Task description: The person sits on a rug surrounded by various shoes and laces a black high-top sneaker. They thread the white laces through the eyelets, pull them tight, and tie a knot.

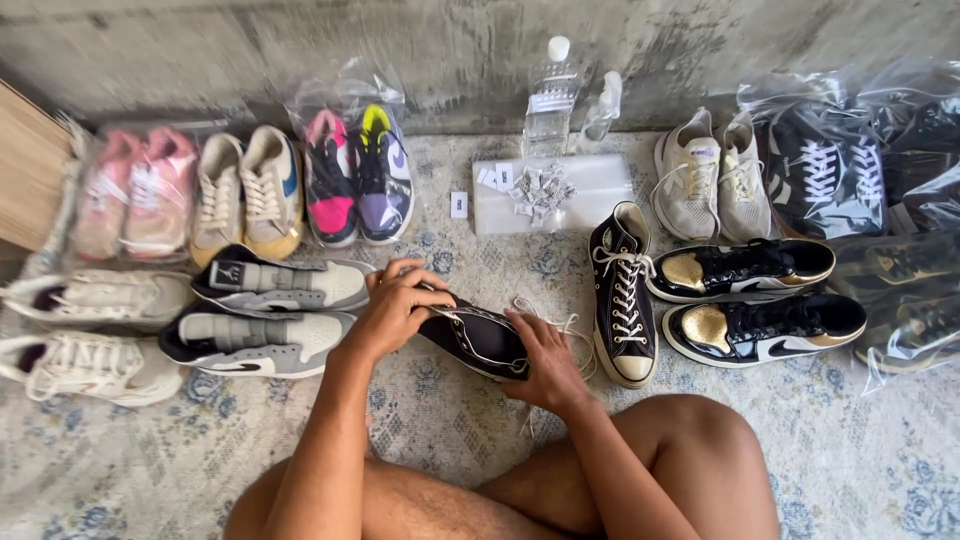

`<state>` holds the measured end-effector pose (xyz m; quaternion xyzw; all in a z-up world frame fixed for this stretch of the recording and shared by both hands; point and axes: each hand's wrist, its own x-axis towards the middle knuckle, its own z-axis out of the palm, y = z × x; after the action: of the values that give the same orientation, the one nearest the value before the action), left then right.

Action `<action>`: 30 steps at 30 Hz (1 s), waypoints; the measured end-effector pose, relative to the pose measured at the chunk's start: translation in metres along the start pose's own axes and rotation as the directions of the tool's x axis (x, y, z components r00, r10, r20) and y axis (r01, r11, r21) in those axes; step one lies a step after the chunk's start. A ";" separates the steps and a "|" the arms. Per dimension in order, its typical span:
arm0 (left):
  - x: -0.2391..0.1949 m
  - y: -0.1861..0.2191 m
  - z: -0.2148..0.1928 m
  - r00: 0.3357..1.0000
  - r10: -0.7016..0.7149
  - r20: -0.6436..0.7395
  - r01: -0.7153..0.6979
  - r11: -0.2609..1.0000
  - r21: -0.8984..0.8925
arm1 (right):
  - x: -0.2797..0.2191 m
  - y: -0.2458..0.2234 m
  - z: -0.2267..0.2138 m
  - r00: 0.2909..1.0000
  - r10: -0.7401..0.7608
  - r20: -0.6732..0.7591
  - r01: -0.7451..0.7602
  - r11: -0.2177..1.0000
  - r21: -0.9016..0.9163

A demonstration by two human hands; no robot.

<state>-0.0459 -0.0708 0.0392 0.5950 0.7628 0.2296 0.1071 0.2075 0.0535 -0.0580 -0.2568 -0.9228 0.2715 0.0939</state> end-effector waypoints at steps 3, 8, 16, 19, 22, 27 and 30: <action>0.012 -0.003 0.004 1.000 0.017 -0.006 -0.017 1.000 0.018 | 0.004 0.004 0.020 0.994 0.039 0.098 -0.035 0.998 -0.046; 0.042 -0.021 0.021 0.998 0.040 -0.042 -0.041 0.999 -0.018 | 0.013 -0.015 0.021 0.991 0.082 0.105 -0.067 0.988 -0.141; 0.051 -0.038 0.039 0.998 -0.039 -0.046 0.038 0.999 -0.022 | 0.018 -0.009 0.024 0.999 0.041 -0.035 -0.044 0.995 -0.085; 0.045 -0.029 0.037 0.997 -0.021 -0.075 0.023 0.999 0.037 | 0.013 -0.013 0.014 0.994 0.105 -0.016 -0.106 0.987 -0.124; 0.036 -0.007 0.028 0.991 -0.112 -0.073 0.112 0.994 -0.001 | 0.004 -0.023 0.004 0.968 0.239 0.074 -0.224 0.961 -0.162; 0.014 0.023 0.021 0.968 -0.219 -0.118 0.206 0.972 -0.116 | -0.017 -0.022 0.005 0.950 0.311 0.038 -0.298 0.936 -0.189; 0.003 0.031 0.036 0.941 -0.300 -0.159 0.281 0.951 -0.128 | -0.026 -0.021 0.010 0.946 0.320 -0.057 -0.325 0.927 -0.187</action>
<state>-0.0045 -0.0541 0.0232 0.4466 0.8358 0.3025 0.1025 0.2179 0.0202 -0.0553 -0.4162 -0.8888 0.1887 0.0344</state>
